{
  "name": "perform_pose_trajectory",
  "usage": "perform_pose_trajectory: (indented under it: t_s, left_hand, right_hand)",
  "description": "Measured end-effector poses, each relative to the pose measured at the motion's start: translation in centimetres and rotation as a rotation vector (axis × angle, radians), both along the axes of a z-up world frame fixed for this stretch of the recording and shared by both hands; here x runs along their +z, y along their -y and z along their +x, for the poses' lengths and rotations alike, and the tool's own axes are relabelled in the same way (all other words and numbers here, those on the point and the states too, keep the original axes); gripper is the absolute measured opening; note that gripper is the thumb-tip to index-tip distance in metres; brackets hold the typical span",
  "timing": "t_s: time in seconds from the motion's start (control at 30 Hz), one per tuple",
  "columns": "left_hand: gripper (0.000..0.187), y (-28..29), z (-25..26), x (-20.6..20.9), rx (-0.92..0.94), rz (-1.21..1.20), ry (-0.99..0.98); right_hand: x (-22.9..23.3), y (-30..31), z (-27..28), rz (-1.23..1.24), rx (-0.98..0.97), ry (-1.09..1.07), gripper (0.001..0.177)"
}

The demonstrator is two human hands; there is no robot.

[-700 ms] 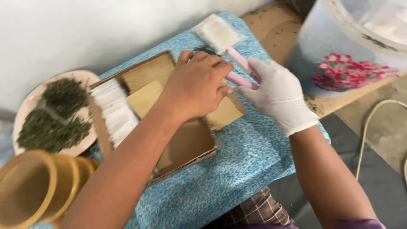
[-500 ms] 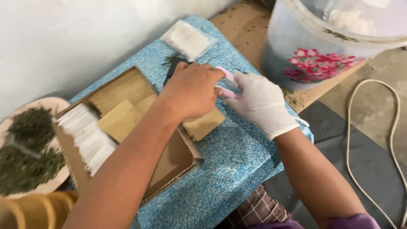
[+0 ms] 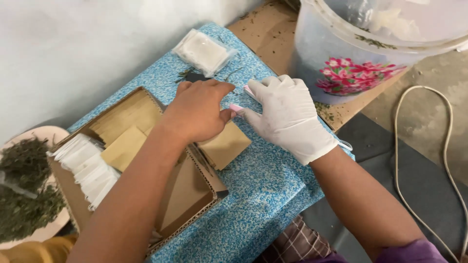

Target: The person places small white sachets into brown paper envelopes and uses a hand-held heat sealer to seal the opening of the envelopes, then places them into a cardboard box.

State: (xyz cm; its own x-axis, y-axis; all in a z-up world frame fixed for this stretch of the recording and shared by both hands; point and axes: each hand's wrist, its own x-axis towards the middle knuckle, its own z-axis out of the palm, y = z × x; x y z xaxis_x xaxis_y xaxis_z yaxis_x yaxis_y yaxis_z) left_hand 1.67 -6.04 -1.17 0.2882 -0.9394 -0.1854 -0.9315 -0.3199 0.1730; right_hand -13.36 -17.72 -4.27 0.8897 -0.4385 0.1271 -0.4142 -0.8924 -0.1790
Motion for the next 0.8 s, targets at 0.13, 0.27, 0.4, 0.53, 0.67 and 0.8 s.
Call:
perform_pose_trajectory:
  t_s: [0.13,0.27,0.4,0.53,0.67,0.8]
  left_hand:
    - [0.060,-3.5,1.1,0.7,0.086,-0.123,0.012]
    - [0.056,-8.9,2.0,2.1,0.185,-0.241,-0.039]
    - [0.056,-15.5,2.2,2.8,0.298,-0.340,-0.001]
    - [0.064,-20.8,2.1,1.9,0.522,-0.242,0.101]
    - [0.072,-23.8,2.2,0.4,0.670,-0.159,0.156]
    - [0.075,-24.6,2.5,-1.4,0.723,-0.148,0.114]
  right_hand:
    - [-0.6,-1.1,2.1,-0.092,0.168,0.132,0.049]
    - [0.7,-3.4,4.7,-0.178,0.318,0.288,0.039]
    - [2.2,-6.9,7.5,-0.242,0.488,0.357,0.033]
    - [2.0,-10.3,10.9,-0.128,0.649,0.258,0.031]
    - [2.2,-13.4,13.1,-0.075,0.757,0.187,0.037]
    - [1.6,-14.9,14.8,-0.170,0.759,0.046,0.048]
